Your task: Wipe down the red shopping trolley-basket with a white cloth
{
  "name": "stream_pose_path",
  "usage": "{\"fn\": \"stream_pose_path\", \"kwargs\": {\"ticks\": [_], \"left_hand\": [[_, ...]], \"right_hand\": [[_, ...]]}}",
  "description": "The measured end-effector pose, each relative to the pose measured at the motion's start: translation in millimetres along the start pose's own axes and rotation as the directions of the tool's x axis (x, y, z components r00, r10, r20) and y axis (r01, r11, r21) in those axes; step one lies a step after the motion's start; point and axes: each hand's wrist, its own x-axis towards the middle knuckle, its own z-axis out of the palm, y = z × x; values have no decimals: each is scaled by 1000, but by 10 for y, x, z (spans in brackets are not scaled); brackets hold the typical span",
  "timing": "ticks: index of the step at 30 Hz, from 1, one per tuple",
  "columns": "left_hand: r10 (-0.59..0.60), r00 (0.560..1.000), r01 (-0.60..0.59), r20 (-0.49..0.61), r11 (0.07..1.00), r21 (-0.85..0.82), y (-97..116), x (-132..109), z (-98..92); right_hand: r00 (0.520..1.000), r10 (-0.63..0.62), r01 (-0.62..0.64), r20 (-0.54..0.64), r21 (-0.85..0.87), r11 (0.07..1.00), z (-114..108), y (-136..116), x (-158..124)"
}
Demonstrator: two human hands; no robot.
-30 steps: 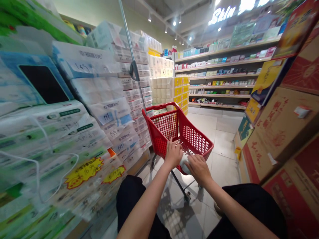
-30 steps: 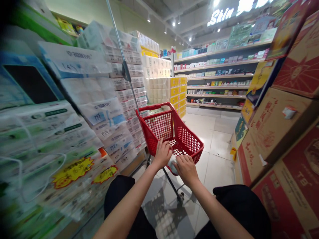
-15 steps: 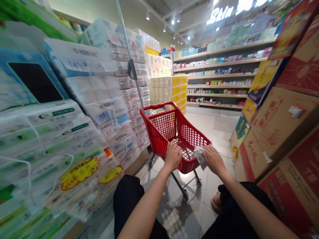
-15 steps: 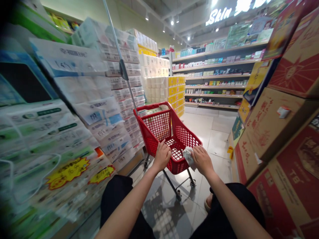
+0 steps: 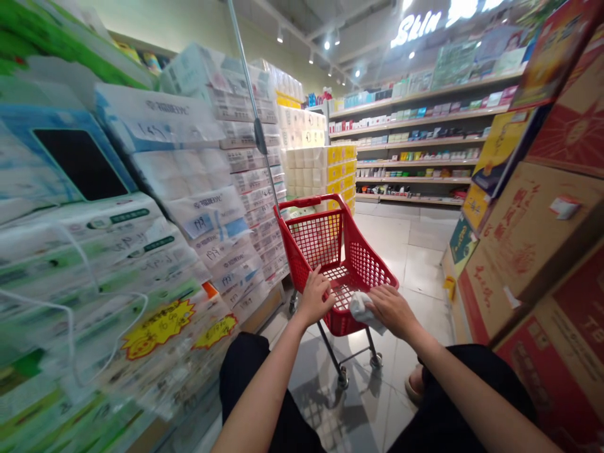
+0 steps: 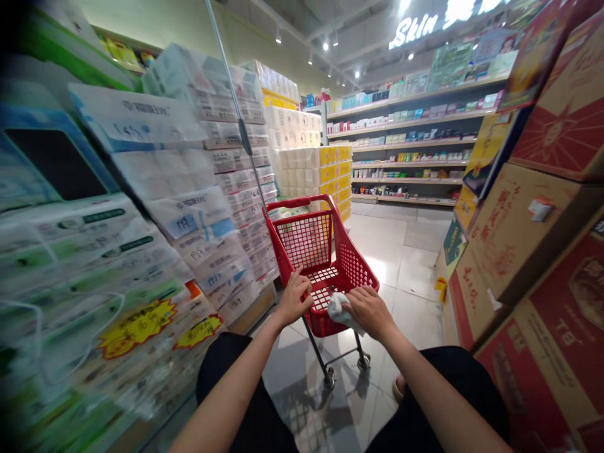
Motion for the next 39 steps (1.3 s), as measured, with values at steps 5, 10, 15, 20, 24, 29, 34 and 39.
{"fn": "stream_pose_path", "kwargs": {"ticks": [5,10,15,20,24,29,34,39], "left_hand": [[17,1000,-17,14,1000,-11,-31,14,-28],[-2,1000,2,-22,1000,12,0,37,42],[-2,1000,1,-24,1000,-28,-34,21,52],[43,999,-41,25,998,-51,-129,-3,-40],[71,996,-68,60,996,-60,-178,5,-109],[43,995,-43,93,999,-1,-148,47,-101],[-60,995,50,74,990,131,-136,60,-98],[-109,994,109,-9,978,178,-97,24,-158]], "right_hand": [[995,93,-96,-46,-62,994,-76,333,-126],[978,183,-188,-105,-46,981,74,-290,46],[989,122,-120,-89,22,993,247,-866,238],[1000,1,0,-23,20,1000,140,-572,132],[999,28,-29,-31,-22,999,-17,-47,-83],[990,128,-132,-61,-75,988,-6,97,-146],[970,216,-228,-115,-99,969,56,-226,-7],[977,187,-198,-102,-101,975,80,-454,100]]}}
